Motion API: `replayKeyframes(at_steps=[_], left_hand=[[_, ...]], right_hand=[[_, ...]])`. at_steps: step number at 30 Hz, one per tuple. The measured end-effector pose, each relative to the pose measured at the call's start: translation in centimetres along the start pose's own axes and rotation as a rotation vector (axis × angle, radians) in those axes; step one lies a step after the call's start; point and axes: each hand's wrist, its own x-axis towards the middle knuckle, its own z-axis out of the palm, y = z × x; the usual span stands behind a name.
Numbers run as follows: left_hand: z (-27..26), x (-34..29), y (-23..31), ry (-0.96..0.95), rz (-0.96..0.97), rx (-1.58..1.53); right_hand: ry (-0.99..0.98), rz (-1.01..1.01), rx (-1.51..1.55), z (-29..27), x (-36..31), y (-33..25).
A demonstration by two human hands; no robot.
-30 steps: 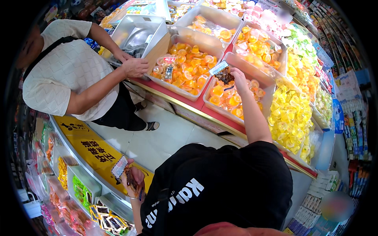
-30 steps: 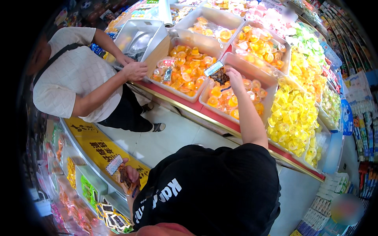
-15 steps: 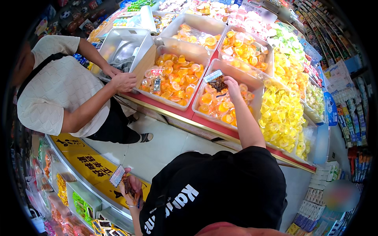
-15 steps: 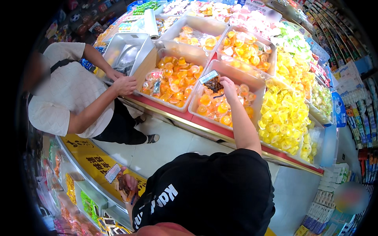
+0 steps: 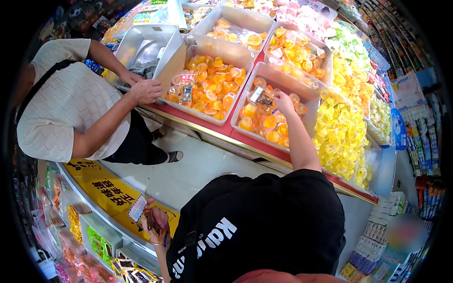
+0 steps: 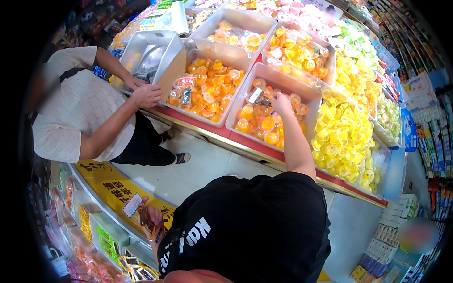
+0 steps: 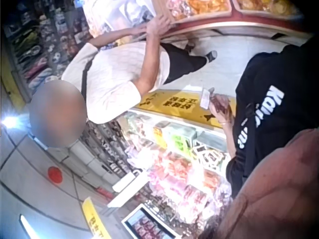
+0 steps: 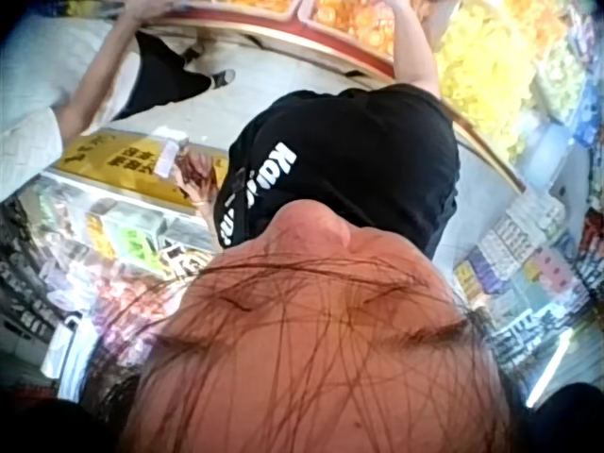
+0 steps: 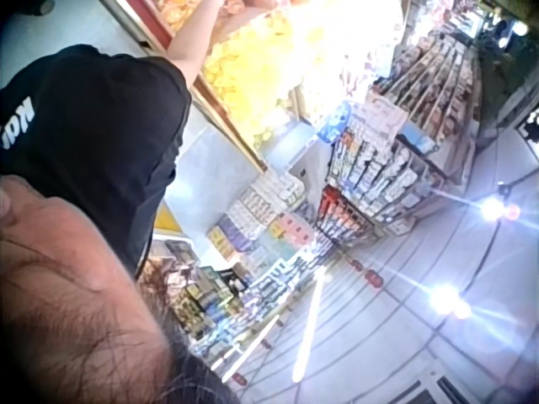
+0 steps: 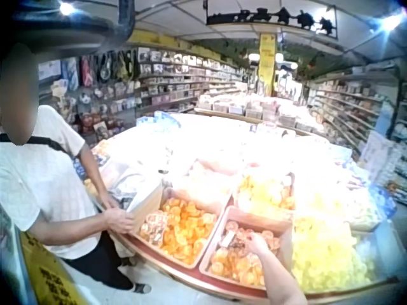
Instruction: The person repeatedly picks up small, individually wrapped snack packages from a bulk bin, holds them up to the camera, and places them back into the bin. The person also briefly interacts with a store employee who is working at a nearby counter.
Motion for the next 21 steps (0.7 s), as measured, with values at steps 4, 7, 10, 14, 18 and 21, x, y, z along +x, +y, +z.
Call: replayKeyframes(at_steps=[4, 7, 10, 14, 18, 21], left_hand=[[-0.8, 0.2, -0.1, -0.067, -0.001, -0.030], [-0.1, 0.0, -0.2, 0.020, 0.007, -0.038], [-0.6, 0.3, 0.0, -0.078, -0.020, -0.070], [-0.6, 0.1, -0.1, -0.067, -0.014, -0.065], [-0.6, -0.3, -0.1, -0.043, -0.005, -0.064], [-0.7, -0.5, 0.0, -0.051, 0.000, -0.063]], right_hand=[[-0.073, 0.026, -0.052, -0.1, -0.9, -1.7], [-0.051, -0.052, -0.103, 0.2, -0.6, -1.3], [-0.071, -0.025, -0.104, 0.1, -0.7, -1.5], [-0.094, -0.027, -0.126, 0.1, -0.9, -1.8], [-0.138, -0.007, -0.138, 0.4, -1.4, -1.9], [-0.151, -0.032, -0.135, 0.6, -1.5, -1.6]])
